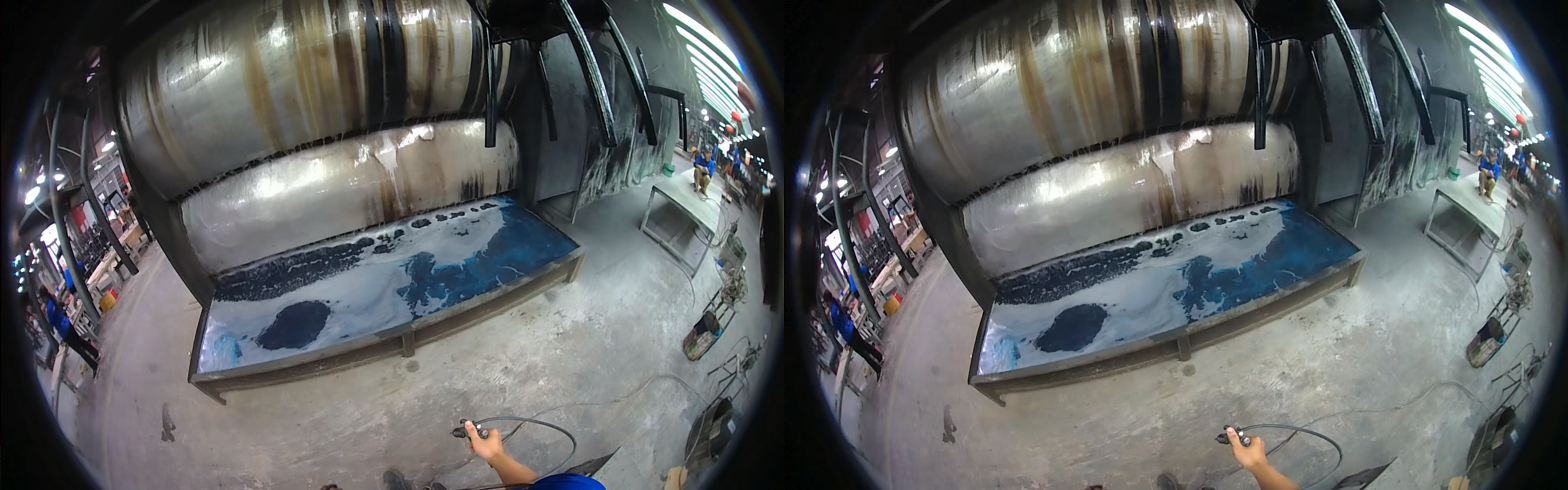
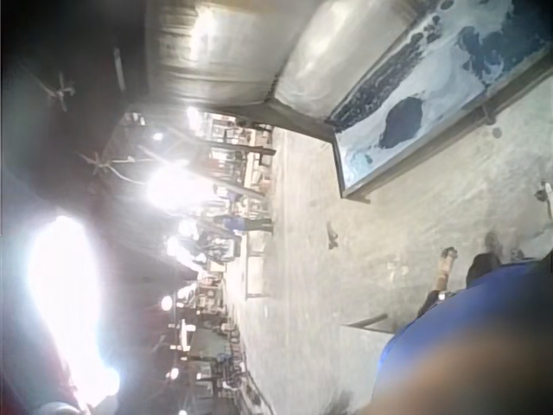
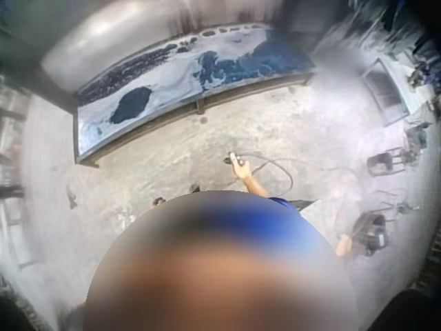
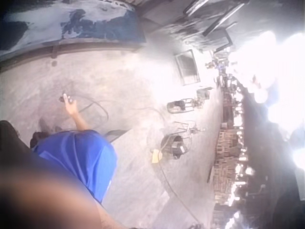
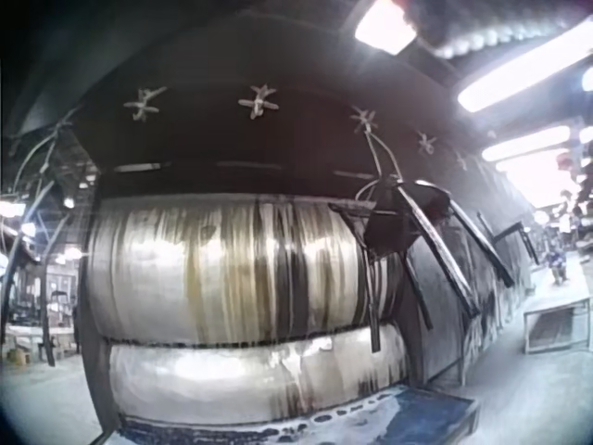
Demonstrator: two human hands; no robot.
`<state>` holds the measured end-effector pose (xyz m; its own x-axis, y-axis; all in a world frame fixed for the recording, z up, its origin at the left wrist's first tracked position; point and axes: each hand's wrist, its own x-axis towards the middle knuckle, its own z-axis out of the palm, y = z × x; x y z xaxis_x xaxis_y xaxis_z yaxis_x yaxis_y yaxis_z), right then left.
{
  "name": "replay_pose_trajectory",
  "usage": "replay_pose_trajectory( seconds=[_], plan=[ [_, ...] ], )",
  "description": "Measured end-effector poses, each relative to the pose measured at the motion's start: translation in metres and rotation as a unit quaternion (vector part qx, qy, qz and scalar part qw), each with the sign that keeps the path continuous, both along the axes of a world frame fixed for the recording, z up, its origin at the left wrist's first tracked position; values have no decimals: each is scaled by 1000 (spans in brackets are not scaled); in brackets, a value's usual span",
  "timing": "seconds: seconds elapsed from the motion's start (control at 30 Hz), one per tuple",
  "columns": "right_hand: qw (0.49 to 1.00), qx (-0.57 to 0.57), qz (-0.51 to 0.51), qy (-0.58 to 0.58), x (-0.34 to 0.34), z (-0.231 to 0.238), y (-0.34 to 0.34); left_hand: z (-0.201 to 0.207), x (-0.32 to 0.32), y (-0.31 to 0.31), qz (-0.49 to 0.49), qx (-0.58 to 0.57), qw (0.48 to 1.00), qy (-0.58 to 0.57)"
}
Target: The person spray paints a hanging metal chair frame black using a spray gun. They rotate the chair to coat all sides and legs, then sit on a nearby platform while continuing to spray the frame.
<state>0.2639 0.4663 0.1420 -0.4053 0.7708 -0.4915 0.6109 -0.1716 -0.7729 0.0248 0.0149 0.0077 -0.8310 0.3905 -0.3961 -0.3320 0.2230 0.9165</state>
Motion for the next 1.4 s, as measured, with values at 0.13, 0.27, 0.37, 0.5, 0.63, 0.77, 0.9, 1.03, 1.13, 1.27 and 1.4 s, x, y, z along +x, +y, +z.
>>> replay_pose_trajectory(
  seconds=[0.13,0.27,0.37,0.5,0.63,0.77,0.9,1.03,1.13,1.27,1.4],
  plan=[
    [999,7,-3,38,17,4,-3,14,-16,33,-14,-37,999,-10],
    [997,4,-67,27,28,13,-1,26,-29,58,-42,-67,997,-14],
    [996,19,-86,8,33,19,2,31,-36,74,-60,-79,995,-17],
    [996,22,-85,4,32,23,5,30,-43,88,-78,-85,993,-18],
    [998,16,-61,-5,19,28,-1,28,-47,89,-87,-90,992,-15],
    [999,24,-27,12,3,38,-10,28,-40,69,-78,-100,992,-14],
    [999,24,-10,45,-13,39,-17,27,-23,23,-49,-131,990,-28],
    [998,17,-5,60,-25,23,-24,17,23,-60,10,-192,978,-81],
    [998,5,-33,58,-31,23,-27,0,95,-128,30,-245,958,-144],
    [979,116,157,52,-40,58,-34,-31,188,-172,-148,-232,954,-115],
    [980,149,132,18,-45,90,-64,-60,176,-136,-7,-385,879,-283]
  ],
)
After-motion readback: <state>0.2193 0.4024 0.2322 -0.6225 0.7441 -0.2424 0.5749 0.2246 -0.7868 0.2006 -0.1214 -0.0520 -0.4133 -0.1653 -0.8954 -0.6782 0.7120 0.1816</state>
